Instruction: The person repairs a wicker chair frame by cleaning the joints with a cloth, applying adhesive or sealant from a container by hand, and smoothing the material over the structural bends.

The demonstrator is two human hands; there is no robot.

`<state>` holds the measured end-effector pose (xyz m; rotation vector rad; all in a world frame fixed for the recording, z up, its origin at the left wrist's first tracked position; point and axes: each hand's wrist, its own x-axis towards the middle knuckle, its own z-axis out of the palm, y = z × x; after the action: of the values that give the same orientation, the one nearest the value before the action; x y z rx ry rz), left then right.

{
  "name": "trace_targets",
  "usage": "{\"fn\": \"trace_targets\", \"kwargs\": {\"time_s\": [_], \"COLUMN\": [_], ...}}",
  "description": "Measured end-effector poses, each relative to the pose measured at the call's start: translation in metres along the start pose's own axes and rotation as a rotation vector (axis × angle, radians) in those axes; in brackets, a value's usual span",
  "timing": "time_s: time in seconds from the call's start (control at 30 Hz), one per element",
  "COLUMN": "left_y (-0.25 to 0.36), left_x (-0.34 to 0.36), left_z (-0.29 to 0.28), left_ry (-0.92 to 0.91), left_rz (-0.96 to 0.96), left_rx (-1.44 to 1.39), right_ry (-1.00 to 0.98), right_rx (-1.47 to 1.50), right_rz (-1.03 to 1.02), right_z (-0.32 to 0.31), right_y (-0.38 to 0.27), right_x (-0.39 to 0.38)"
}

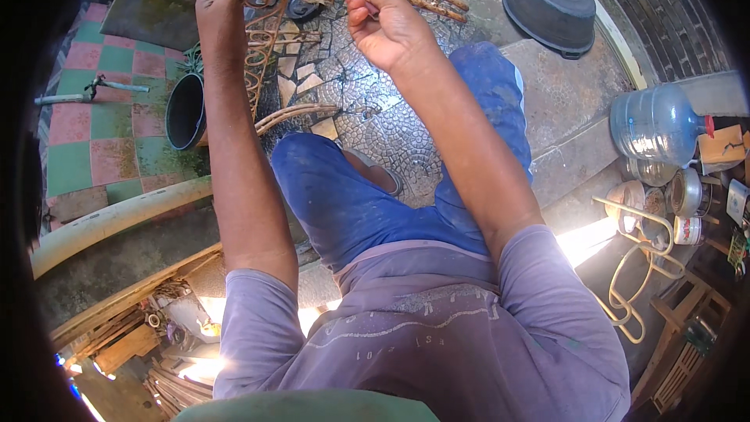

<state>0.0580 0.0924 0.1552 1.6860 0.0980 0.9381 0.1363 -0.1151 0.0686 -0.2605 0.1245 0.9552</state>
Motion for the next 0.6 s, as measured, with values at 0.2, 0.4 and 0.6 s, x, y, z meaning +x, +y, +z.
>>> {"fn": "trace_targets", "kwargs": {"time_s": [0.2,0.4,0.6], "left_y": [-0.005,-0.004,-0.010], "left_x": [0.000,-0.006,-0.009], "left_z": [0.007,0.029,0.062], "left_ry": [0.008,0.023,-0.035], "left_rz": [-0.034,0.018,-0.036], "left_rx": [0.003,0.098,0.096], "right_ry": [0.004,0.129,-0.091], "right_rx": [-0.646,-0.938,-1.231], "right_rz": [-0.434,-0.882,-0.973], "right_z": [0.030,0.036,0.025], "right_y": [0.000,-0.028,-0.032], "right_x": [-0.051,-0.035,-0.014]}}
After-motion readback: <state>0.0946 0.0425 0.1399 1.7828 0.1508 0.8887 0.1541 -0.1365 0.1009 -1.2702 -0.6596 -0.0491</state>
